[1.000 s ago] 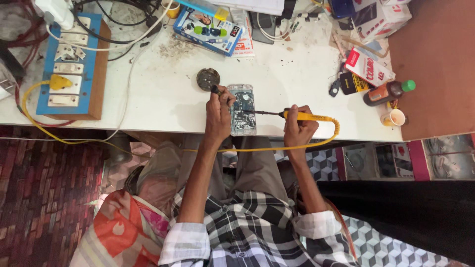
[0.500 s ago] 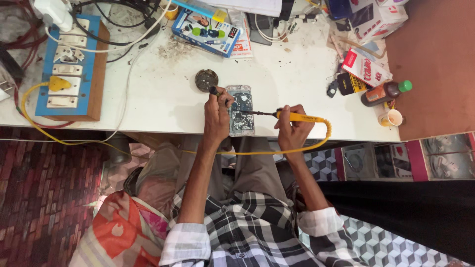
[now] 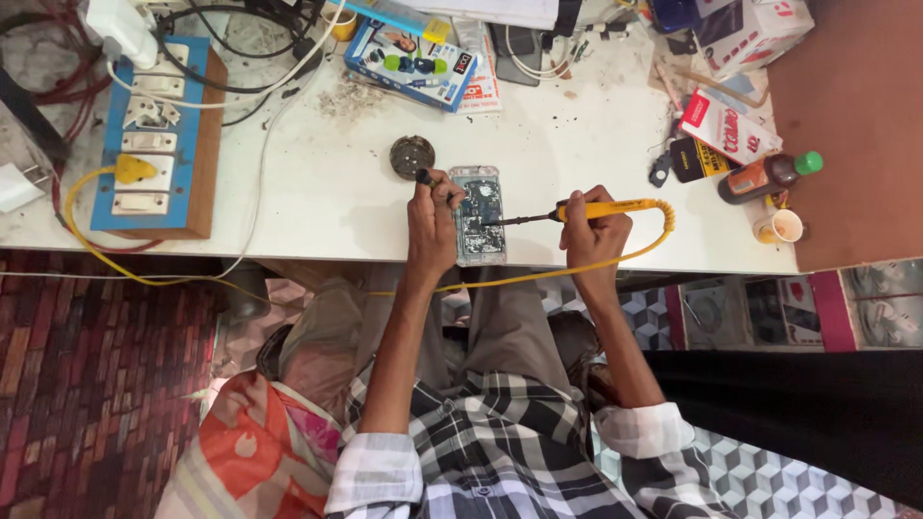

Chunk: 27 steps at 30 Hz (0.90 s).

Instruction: The person solders a circuit board using a soldering iron and solder wire. They repeatedly apply solder to various points on the board while seated at a cluttered workbench.

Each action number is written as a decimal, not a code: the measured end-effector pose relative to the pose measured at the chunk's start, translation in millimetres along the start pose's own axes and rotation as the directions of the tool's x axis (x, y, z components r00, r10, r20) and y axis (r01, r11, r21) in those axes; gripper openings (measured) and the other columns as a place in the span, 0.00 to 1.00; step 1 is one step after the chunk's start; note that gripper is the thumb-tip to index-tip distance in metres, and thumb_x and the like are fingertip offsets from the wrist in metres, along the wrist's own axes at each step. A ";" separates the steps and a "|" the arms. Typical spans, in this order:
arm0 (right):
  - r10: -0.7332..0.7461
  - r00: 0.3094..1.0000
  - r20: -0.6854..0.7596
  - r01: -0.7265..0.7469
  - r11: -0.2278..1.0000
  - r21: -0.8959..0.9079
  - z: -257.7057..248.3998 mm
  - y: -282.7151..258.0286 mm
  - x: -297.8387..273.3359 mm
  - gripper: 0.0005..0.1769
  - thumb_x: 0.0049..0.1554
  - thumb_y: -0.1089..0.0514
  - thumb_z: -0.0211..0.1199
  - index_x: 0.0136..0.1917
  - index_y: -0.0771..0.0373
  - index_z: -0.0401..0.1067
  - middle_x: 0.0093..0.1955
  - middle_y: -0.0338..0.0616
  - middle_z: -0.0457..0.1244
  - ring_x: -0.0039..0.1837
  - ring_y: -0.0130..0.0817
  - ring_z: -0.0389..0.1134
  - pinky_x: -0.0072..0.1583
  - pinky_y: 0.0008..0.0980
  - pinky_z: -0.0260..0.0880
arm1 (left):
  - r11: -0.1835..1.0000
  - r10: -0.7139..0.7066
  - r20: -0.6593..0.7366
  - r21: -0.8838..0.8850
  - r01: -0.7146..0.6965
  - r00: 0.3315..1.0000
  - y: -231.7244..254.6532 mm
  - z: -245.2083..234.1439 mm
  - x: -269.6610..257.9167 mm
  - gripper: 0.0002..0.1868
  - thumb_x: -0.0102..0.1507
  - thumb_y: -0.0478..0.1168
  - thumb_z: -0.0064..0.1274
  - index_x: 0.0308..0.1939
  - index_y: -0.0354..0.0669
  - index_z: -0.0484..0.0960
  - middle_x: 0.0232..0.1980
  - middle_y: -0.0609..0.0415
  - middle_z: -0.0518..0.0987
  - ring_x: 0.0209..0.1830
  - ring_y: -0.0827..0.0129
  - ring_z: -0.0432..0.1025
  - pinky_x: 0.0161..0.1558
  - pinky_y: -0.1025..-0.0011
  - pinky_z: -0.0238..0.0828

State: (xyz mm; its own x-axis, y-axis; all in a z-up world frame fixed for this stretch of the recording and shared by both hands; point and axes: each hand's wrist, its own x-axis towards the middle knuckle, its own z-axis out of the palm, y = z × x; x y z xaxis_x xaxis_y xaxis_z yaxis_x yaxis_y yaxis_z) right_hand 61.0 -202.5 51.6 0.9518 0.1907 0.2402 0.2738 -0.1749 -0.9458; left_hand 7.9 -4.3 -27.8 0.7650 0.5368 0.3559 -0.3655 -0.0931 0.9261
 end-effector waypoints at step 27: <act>0.028 0.987 -0.159 0.042 0.907 0.419 11.2 79.7 -9.4 0.19 0.71 0.51 0.54 0.43 0.67 0.63 0.32 0.44 0.59 0.31 0.31 0.64 0.35 0.30 0.67 | 1.000 -0.022 -0.002 -0.020 0.022 1.000 0.7 -4.8 0.1 0.21 0.78 0.53 0.34 0.47 0.36 0.65 0.32 0.53 0.71 0.35 0.72 0.64 0.42 0.70 0.65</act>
State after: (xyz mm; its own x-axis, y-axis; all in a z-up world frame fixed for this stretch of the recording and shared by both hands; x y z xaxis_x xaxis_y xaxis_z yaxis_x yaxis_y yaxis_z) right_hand 72.3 -207.4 -28.4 0.9690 0.0292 0.2452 0.2301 0.2539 -0.9395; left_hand 5.3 -0.2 -27.7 0.7719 0.5402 0.3351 -0.3589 -0.0647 0.9311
